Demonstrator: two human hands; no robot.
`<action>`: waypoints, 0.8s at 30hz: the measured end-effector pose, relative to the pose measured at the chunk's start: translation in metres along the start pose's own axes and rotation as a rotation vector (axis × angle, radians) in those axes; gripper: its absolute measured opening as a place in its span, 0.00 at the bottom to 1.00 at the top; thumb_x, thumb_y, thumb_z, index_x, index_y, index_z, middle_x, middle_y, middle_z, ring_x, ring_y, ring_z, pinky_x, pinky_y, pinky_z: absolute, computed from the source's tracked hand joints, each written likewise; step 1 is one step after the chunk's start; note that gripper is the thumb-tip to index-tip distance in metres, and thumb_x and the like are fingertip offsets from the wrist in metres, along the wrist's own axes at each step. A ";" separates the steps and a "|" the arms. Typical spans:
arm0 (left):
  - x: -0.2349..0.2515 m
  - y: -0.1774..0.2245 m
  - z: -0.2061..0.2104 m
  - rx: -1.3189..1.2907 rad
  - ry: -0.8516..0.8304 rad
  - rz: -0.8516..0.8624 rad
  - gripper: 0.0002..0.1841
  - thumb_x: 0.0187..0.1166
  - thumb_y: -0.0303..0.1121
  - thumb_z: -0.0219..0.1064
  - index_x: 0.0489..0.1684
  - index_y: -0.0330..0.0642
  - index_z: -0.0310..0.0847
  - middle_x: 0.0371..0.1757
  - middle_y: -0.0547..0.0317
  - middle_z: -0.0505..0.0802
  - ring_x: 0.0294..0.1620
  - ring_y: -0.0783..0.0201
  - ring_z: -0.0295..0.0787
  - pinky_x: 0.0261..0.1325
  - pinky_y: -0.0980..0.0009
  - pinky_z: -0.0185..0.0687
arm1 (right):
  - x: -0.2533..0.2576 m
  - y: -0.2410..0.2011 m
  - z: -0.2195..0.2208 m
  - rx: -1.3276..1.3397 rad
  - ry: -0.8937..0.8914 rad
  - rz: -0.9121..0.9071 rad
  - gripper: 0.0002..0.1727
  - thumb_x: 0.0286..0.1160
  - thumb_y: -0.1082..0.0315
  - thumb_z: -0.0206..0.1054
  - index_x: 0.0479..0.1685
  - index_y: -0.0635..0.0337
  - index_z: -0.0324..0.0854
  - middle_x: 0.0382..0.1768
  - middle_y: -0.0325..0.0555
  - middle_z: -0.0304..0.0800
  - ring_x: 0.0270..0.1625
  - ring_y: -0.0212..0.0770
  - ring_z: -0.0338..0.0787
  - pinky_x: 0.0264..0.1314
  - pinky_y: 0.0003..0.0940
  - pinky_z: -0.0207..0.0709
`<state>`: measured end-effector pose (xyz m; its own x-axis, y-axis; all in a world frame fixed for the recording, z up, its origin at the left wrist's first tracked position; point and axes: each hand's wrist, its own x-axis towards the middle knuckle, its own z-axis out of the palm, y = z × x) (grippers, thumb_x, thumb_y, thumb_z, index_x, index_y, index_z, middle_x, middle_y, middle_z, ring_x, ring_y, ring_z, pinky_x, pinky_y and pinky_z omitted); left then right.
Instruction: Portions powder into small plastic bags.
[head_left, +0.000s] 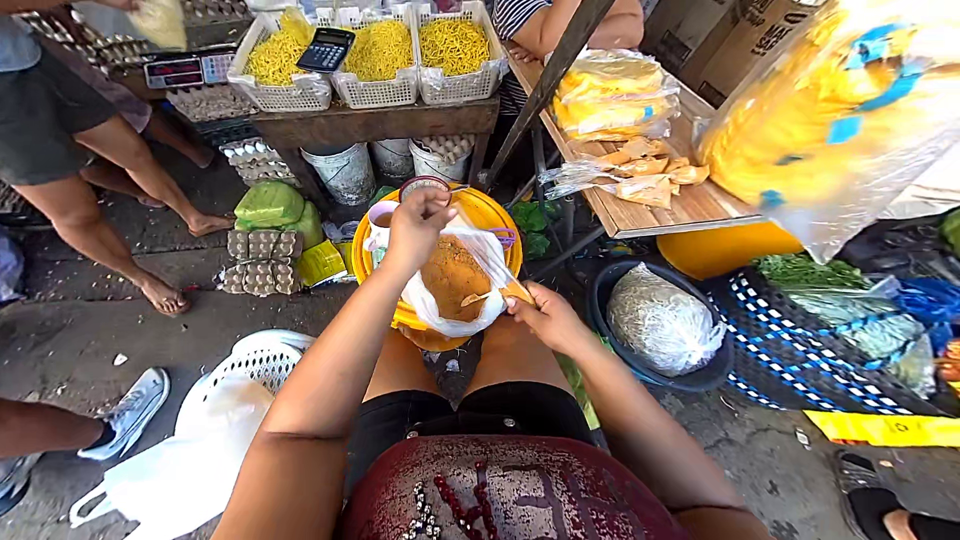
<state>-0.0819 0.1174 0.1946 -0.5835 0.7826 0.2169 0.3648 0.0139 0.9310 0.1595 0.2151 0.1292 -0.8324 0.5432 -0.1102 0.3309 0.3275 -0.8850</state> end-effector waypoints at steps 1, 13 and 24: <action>-0.002 -0.016 -0.001 -0.031 0.005 -0.073 0.17 0.79 0.25 0.69 0.63 0.30 0.78 0.39 0.51 0.90 0.38 0.65 0.87 0.50 0.63 0.85 | 0.001 -0.004 -0.014 -0.132 -0.053 0.018 0.18 0.87 0.57 0.59 0.54 0.64 0.81 0.38 0.46 0.86 0.38 0.37 0.86 0.46 0.38 0.81; -0.057 -0.076 -0.031 -0.002 0.075 -0.407 0.16 0.84 0.30 0.68 0.65 0.35 0.79 0.45 0.52 0.89 0.41 0.65 0.85 0.49 0.64 0.82 | 0.038 -0.098 -0.043 -1.190 -0.443 0.267 0.19 0.84 0.56 0.62 0.54 0.64 0.85 0.54 0.61 0.90 0.62 0.63 0.87 0.58 0.65 0.77; -0.070 -0.068 -0.035 0.104 -0.057 -0.420 0.20 0.81 0.31 0.71 0.69 0.33 0.77 0.52 0.50 0.90 0.42 0.69 0.87 0.51 0.70 0.84 | 0.039 -0.062 -0.063 -1.053 -0.443 0.322 0.22 0.84 0.53 0.61 0.52 0.66 0.82 0.52 0.66 0.88 0.61 0.67 0.86 0.57 0.69 0.74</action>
<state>-0.0915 0.0398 0.1270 -0.6570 0.7286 -0.1933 0.1770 0.3984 0.9000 0.1346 0.2649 0.2082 -0.6568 0.4696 -0.5900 0.5834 0.8122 -0.0030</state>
